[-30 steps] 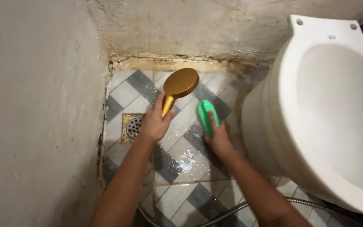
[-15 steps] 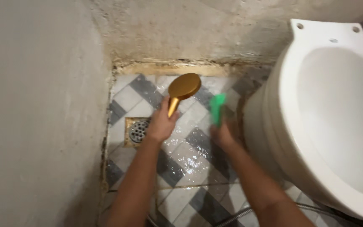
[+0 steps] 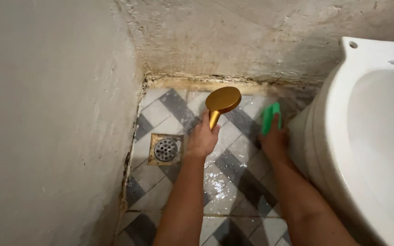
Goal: The person scrubs the bathroom floor and walls using a brush and soapy water from a bucket, then rinses the surfaces with a handheld shower head.
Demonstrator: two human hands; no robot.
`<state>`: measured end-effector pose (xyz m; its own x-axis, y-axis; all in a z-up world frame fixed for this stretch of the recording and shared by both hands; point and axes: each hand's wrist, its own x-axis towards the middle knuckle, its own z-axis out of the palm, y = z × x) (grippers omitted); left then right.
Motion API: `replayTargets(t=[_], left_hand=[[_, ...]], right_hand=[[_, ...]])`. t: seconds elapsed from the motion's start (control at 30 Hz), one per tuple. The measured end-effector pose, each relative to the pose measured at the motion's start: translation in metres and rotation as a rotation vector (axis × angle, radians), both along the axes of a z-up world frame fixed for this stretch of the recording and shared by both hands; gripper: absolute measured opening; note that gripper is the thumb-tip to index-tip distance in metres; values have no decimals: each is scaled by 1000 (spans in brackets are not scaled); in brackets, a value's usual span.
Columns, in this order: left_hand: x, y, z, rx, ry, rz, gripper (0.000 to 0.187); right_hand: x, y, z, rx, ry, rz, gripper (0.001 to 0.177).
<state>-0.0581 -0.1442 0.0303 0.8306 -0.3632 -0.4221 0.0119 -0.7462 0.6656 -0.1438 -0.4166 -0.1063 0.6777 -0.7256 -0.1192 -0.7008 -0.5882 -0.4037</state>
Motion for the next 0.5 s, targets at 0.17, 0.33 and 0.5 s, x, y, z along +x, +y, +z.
replayTargets(t=[0.17, 0.33, 0.5], left_hand=[[2, 0, -10, -13, -124, 34, 68], [3, 9, -25, -75, -166, 62, 71], [-1, 21, -15, -51, -61, 118, 70]], right_hand=[[4, 66, 4, 45, -106, 262, 73], [-17, 59, 37, 333, -148, 71, 78], [-28, 46, 21, -79, -29, 233, 101]])
